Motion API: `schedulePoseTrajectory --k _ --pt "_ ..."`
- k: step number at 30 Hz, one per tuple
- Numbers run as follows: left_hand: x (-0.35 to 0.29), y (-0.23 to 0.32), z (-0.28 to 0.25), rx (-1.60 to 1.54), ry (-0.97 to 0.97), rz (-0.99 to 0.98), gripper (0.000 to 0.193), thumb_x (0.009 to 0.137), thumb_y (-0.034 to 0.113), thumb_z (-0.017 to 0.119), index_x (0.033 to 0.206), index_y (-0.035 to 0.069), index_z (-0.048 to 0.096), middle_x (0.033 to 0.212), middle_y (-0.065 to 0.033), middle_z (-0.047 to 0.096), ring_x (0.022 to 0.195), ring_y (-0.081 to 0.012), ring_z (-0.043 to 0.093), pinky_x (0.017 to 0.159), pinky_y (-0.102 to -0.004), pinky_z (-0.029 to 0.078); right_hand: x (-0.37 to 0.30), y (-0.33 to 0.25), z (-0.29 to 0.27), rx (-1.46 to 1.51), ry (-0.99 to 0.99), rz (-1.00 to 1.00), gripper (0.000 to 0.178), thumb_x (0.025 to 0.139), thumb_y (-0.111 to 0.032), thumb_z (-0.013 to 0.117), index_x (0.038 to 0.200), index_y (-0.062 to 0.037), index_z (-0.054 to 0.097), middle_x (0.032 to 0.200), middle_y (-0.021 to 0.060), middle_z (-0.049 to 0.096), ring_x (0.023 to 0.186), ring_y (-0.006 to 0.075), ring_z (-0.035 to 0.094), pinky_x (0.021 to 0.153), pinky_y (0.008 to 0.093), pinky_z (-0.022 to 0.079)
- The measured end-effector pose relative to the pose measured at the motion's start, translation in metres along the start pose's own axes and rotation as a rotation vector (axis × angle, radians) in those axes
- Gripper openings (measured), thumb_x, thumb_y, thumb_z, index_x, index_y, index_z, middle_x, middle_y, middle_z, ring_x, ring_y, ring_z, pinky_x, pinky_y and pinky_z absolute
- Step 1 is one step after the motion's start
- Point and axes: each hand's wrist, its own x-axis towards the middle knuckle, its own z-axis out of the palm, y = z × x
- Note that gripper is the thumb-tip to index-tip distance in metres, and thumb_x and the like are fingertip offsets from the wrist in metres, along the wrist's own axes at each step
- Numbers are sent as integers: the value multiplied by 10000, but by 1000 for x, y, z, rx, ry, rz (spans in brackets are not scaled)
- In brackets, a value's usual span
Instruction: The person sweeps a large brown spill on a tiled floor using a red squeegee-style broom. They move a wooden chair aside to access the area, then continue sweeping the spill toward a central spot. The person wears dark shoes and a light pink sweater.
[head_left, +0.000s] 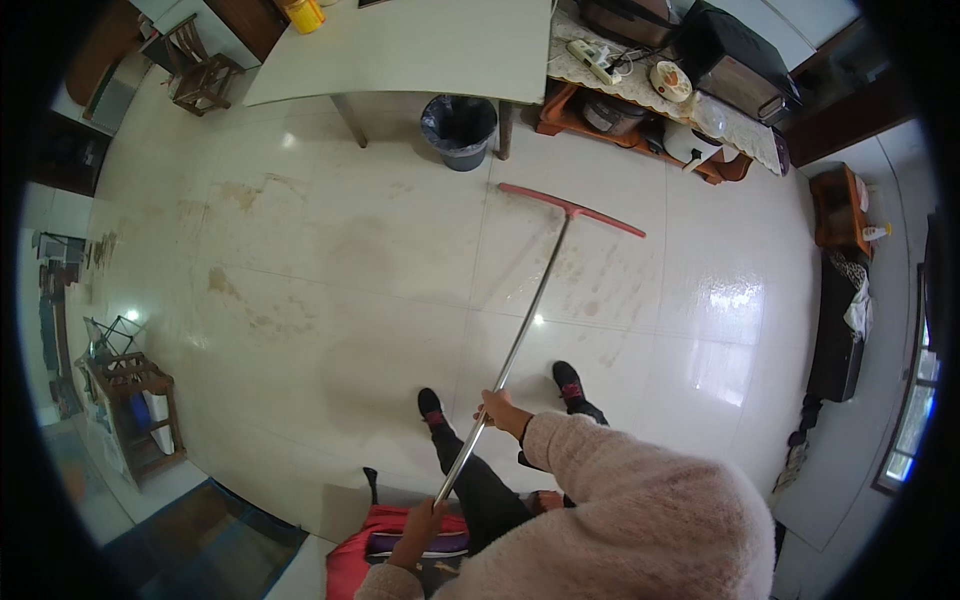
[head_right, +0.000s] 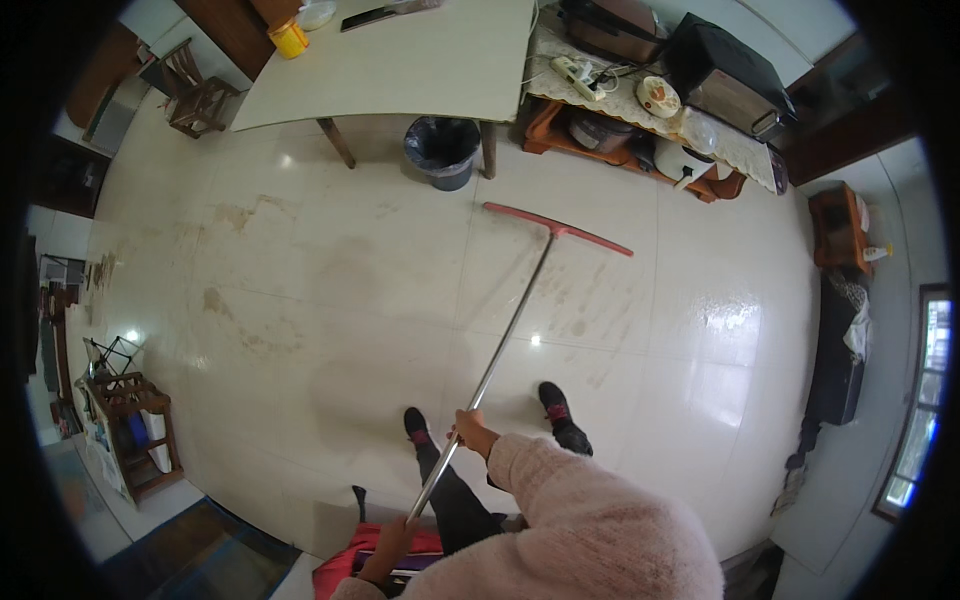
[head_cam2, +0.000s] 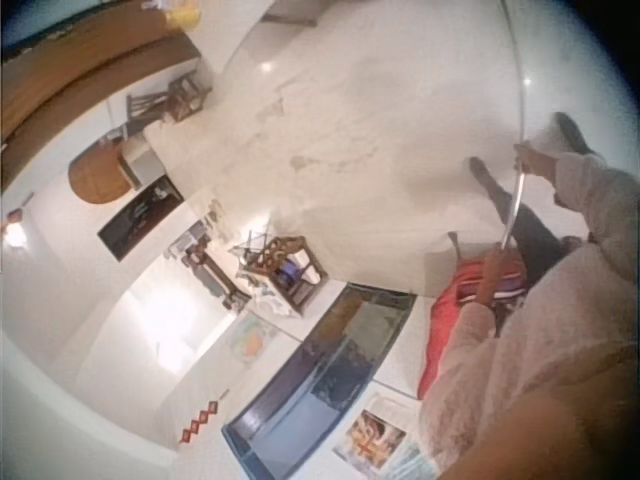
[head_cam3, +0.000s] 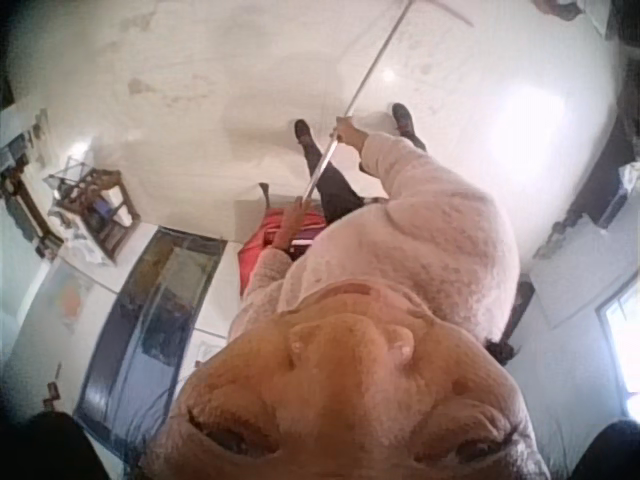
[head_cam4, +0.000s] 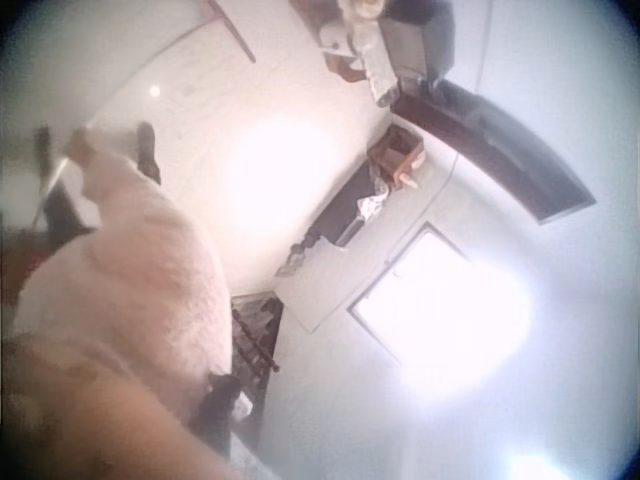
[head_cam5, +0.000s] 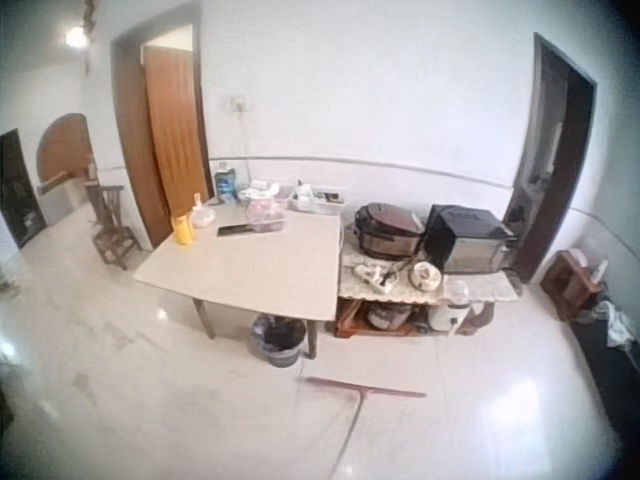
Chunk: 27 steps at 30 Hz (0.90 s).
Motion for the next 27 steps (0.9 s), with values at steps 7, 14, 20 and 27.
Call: schedulePoseTrajectory --k 7,14,20,27 --pt "98 129 34 119 209 89 412 875 437 460 854 31 522 641 -230 576 642 -438 563 596 -524 437 76 -124 -85 134 46 -137 245 870 -229 494 992 -35 406 697 134 504 530 253 554 420 384 511" --pt "191 208 113 -228 143 100 439 893 432 433 871 4 527 731 -258 584 735 -471 549 625 -514 436 147 -225 -137 63 227 -11 238 888 -164 425 892 66 485 686 177 538 457 290 536 420 470 493" --pt "106 149 190 -296 45 35 458 893 437 423 820 -9 497 704 -275 574 712 -481 546 602 -531 425 132 -88 -173 -400 193 -164 227 875 -199 465 816 19 487 615 137 531 443 270 534 389 431 478" --pt "104 178 210 -206 197 71 416 894 424 429 866 16 507 679 -264 573 646 -458 555 553 -533 439 115 -92 -193 -28 177 -324 235 872 -234 440 818 -7 413 627 122 480 467 247 522 387 410 483"
